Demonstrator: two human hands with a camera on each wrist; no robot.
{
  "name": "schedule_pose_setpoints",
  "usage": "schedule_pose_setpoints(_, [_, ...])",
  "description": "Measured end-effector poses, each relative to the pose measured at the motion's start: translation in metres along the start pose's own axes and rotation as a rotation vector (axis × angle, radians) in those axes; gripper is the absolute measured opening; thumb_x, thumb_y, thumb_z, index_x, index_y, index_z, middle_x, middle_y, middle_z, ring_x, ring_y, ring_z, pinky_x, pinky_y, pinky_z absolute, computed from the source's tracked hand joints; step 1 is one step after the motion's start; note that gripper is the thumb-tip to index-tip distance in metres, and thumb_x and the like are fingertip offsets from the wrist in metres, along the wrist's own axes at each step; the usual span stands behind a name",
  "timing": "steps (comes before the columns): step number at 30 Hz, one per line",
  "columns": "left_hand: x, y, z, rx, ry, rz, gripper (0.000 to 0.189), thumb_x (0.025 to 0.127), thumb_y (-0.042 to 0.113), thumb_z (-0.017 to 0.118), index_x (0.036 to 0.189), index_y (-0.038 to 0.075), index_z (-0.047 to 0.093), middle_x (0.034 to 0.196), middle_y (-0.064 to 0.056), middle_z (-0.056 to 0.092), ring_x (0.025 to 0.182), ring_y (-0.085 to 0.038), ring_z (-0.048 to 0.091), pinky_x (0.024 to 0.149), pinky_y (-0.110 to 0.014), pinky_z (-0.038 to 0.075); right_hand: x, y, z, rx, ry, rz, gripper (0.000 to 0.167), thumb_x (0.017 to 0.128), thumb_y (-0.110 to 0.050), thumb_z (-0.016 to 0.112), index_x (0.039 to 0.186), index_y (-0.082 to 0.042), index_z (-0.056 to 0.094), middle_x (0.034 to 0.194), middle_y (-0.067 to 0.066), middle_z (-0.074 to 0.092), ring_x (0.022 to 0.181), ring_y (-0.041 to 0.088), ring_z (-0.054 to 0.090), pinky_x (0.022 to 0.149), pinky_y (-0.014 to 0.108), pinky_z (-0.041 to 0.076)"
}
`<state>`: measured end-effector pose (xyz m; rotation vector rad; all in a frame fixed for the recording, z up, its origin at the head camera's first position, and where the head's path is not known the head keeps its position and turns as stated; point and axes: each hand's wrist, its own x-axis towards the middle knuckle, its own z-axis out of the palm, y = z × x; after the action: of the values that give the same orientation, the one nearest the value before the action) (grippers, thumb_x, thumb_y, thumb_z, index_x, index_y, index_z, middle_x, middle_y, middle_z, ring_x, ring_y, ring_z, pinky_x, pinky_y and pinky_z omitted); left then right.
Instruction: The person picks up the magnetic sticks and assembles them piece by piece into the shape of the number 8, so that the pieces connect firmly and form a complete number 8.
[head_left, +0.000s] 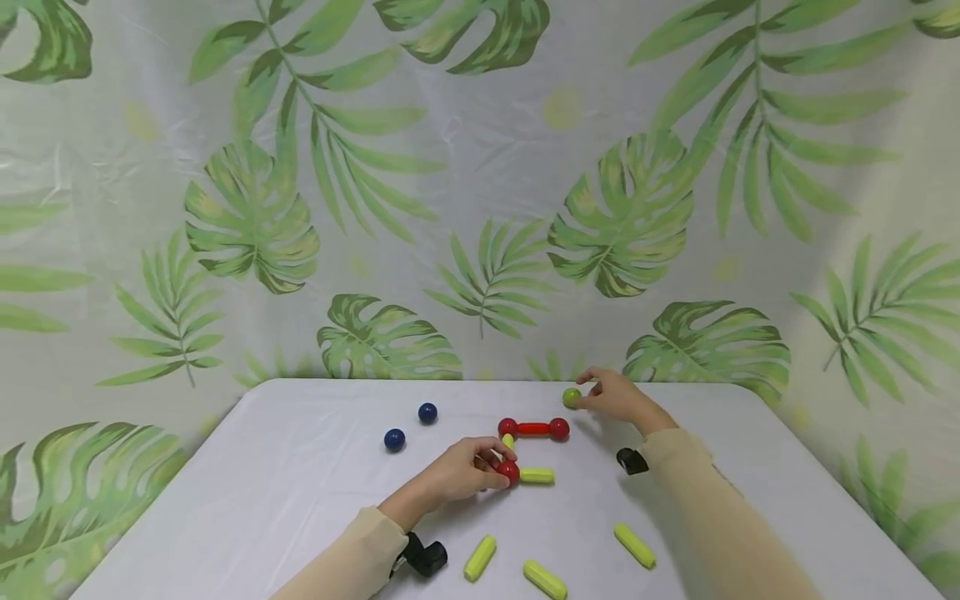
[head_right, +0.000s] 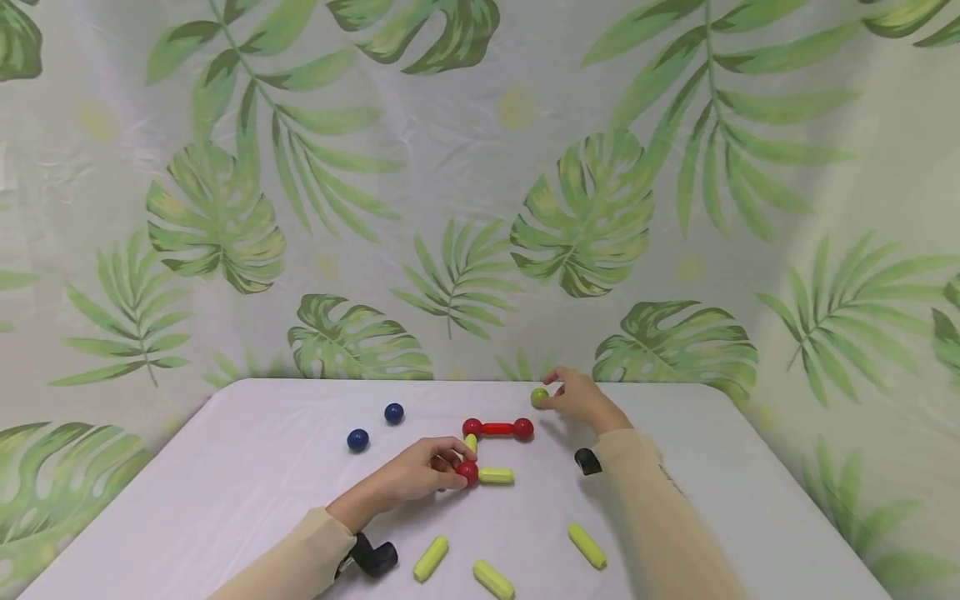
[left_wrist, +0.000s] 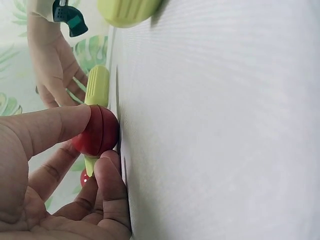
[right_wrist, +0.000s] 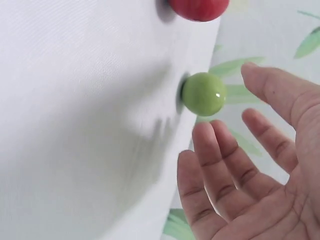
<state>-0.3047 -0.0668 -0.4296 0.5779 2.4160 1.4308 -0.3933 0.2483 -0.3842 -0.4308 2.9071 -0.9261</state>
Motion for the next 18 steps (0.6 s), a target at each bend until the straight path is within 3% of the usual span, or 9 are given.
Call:
schedule_pose_setpoints(8, [-0.001,0.0,0.001,-0.005,0.0,0.0,0.03,0.092,0.01,0.082,0.121,0.015,0.075,0.107,-0.005,0.068,0.089,-0.018,0.059,0.07,-0.028,0.048,0.019,0.017,0.012,0.213,0.06,0.133,0.056,0.102,-0.025,0.072,0.146,0.003,0.054,0.132,0.029,0.065,0.106,0.032,0.069,0.082,0.034,0.056])
schedule_pose_setpoints(13, [-0.002,0.0,0.002,-0.007,0.011,0.007,0.03,0.092,0.009,0.082,0.12,0.013,0.075,0.106,-0.005,0.067,0.089,-0.017,0.059,0.069,-0.027,0.048,0.023,0.022,0.021,0.281,0.094,0.212,0.056,0.103,-0.028,0.071,0.147,0.001,0.054,0.132,0.029,0.065,0.105,0.031,0.068,0.077,0.032,0.056])
schedule_pose_setpoints(18, [-0.002,-0.002,0.0,-0.001,0.012,0.01,0.029,0.092,0.011,0.082,0.12,0.016,0.075,0.105,-0.004,0.067,0.088,-0.016,0.059,0.068,-0.026,0.048,0.022,0.022,0.03,0.262,0.108,0.244,0.059,0.1,-0.034,0.073,0.147,-0.002,0.055,0.143,0.031,0.06,0.116,0.039,0.065,0.093,0.045,0.055])
